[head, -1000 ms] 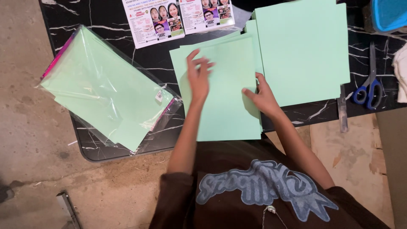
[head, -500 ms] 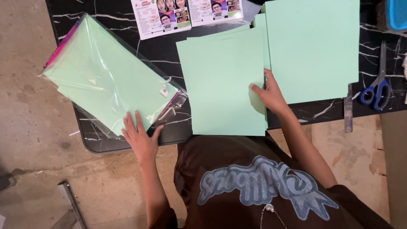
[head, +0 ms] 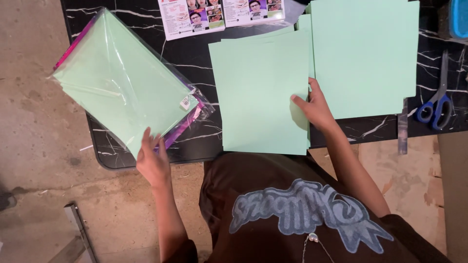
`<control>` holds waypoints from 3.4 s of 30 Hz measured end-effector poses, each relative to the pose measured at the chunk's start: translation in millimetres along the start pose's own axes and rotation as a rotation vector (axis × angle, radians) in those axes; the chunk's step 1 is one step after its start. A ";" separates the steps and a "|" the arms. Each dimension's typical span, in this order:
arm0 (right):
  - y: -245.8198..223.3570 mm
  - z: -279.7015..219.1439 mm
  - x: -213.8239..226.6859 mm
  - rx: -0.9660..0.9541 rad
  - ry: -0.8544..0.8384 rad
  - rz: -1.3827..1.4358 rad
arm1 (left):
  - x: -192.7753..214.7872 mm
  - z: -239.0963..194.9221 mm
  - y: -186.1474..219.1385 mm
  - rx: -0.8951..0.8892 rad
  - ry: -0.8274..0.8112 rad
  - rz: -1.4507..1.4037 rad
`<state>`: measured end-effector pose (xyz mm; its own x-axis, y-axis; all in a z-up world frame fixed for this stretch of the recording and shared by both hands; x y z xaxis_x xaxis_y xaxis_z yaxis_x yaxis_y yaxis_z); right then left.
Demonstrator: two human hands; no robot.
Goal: The person folds light green sheets of paper in half by hand on a black marble-patterned table. They align the edges and crease the fold, then place the folded sheets into a stack. The person repeats this process for several sheets taken from a plastic package.
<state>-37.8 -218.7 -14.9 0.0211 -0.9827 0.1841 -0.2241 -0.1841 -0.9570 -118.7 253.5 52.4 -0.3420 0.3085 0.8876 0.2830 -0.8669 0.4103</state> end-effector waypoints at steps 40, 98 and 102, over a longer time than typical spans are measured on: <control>-10.8 0.2 -3.6 -0.024 -0.018 -0.027 | -120.4 51.6 160.3 0.092 -0.222 -0.785; 51.7 6.0 21.0 0.113 -0.030 -0.013 | -266.8 40.4 290.7 0.621 -0.892 -1.347; 95.1 5.9 29.1 -0.076 0.067 0.169 | -215.0 27.2 310.6 -0.249 -0.535 -0.483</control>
<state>-52.7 -265.0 -101.9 -0.0873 -0.9954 0.0388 -0.2923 -0.0116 -0.9563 67.1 -71.4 -5.3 0.1225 0.7687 0.6277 -0.0199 -0.6305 0.7760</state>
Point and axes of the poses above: each hand's wrist, its own z-axis towards the middle knuckle, its own x-axis out of the back of the hand, y = z × x, the point moved 7 cm from there along z, towards the middle knuckle, and after that the axes turned 14 degrees about x, right-handed, at the moved point
